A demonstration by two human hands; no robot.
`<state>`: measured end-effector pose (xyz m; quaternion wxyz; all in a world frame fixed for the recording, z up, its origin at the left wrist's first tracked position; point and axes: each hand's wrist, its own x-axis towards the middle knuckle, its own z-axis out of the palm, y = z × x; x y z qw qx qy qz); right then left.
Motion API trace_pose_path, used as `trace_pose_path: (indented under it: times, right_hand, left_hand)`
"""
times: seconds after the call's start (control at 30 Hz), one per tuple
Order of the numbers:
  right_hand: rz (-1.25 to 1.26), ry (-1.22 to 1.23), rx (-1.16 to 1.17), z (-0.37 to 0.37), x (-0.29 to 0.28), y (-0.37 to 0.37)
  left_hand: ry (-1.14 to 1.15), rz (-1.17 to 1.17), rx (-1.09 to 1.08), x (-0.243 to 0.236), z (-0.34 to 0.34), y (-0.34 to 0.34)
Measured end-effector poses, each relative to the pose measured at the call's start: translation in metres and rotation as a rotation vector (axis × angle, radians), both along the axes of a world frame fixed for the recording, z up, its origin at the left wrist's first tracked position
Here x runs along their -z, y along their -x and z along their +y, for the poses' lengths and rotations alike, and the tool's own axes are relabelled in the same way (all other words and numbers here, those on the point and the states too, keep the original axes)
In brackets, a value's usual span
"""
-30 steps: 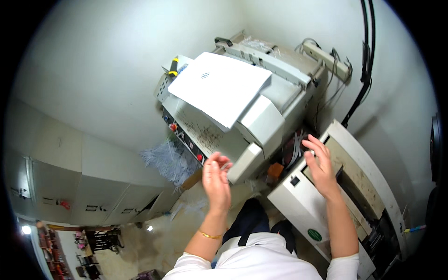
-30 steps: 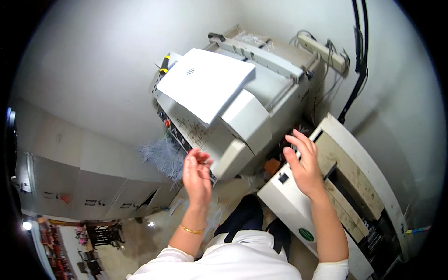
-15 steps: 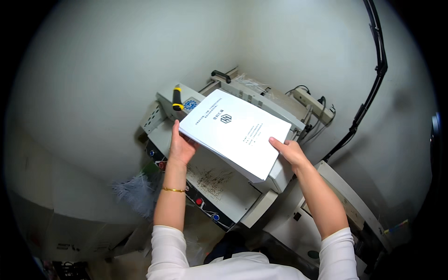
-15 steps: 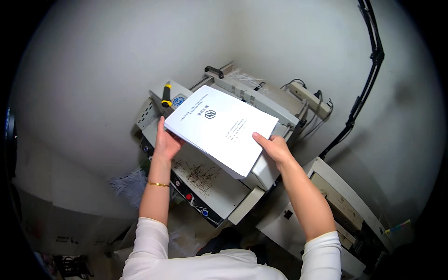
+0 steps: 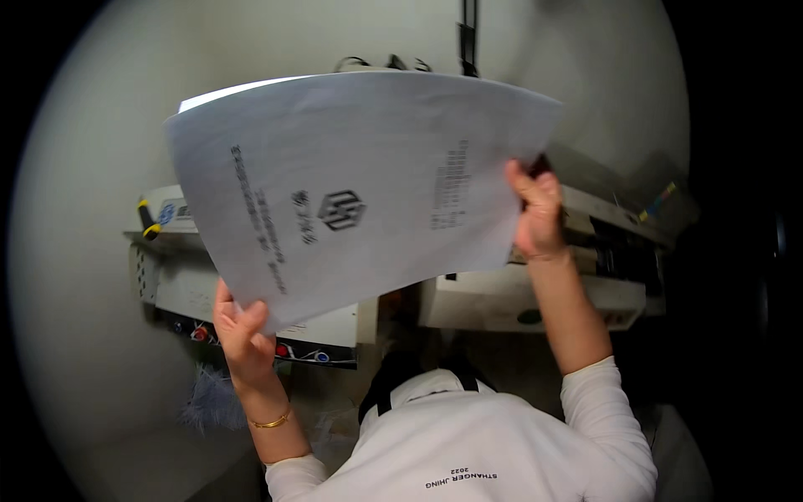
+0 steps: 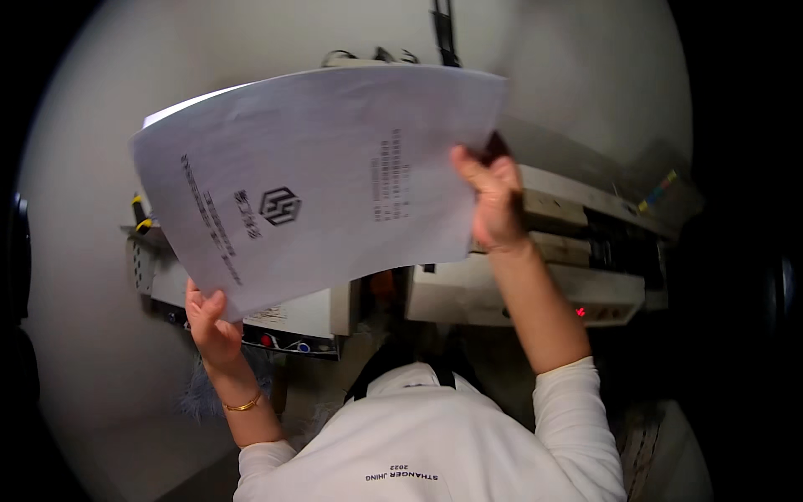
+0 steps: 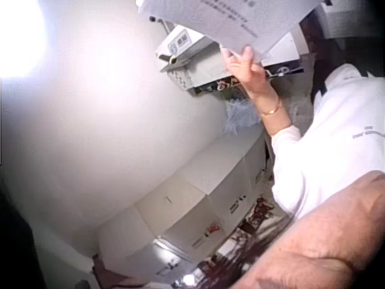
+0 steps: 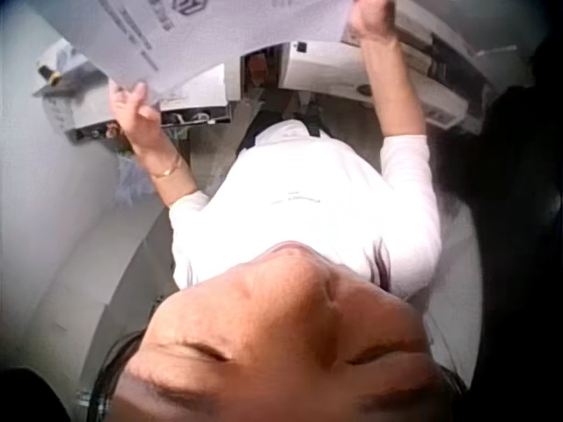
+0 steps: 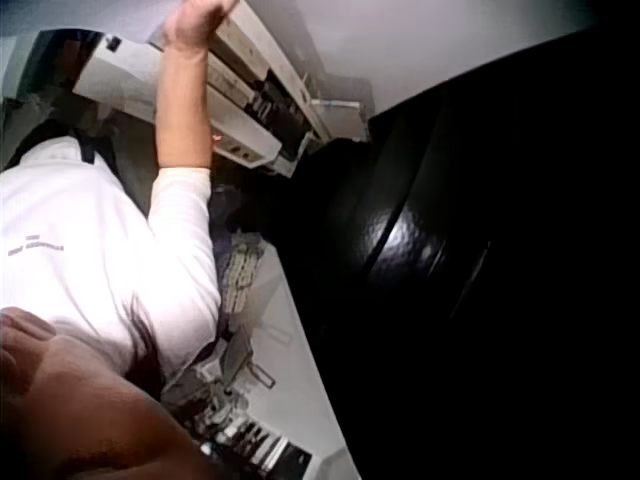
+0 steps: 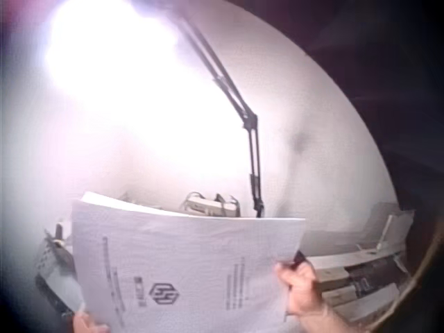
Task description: The person loads a stack of printed papers into a binding machine, adjusts internal components, and places a green sheet on the machine. They then scoop a white granular substance from a bag and pour it into the machine's interior. The person walks away from the machine at the end.
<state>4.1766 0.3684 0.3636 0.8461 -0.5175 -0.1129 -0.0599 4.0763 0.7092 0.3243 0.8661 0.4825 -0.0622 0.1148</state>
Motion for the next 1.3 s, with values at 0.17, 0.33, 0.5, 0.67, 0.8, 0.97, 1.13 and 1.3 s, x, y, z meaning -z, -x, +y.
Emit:
trace_pose_path:
  times: [0.17, 0.33, 0.5, 0.67, 0.8, 0.97, 1.13, 1.3]
  right_hand:
    - [-0.065, 0.193, 0.353, -0.128, -0.007, 0.085]
    - [-0.11, 0.385, 0.456, -0.222, 0.032, 0.137]
    - [0.001, 0.396, 0.407, -0.301, 0.11, 0.139]
    - [0.068, 0.438, 0.26, -0.351, 0.153, 0.126]
    - [0.045, 0.477, 0.122, -0.37, 0.156, 0.106]
    - [0.054, 0.559, 0.072, -0.374, 0.154, 0.101]
    - [0.209, 0.418, 0.353, -0.351, 0.163, 0.109]
    - [0.052, 0.465, 0.298, -0.345, 0.142, 0.122]
  left_hand:
    - [-0.327, 0.049, 0.267, -0.01, -0.108, -0.021]
    - [-0.386, 0.003, 0.472, 0.027, -0.218, -0.06]
    - [-0.481, 0.027, 0.432, 0.088, -0.294, -0.063]
    - [-0.452, 0.054, 0.449, 0.118, -0.337, -0.055]
    - [-0.472, 0.12, 0.309, 0.093, -0.36, -0.046]
    - [-0.557, 0.062, 0.263, 0.094, -0.359, -0.035]
    - [-0.575, 0.089, 0.169, 0.106, -0.366, -0.036]
    - [-0.534, 0.038, 0.214, 0.088, -0.362, -0.038]
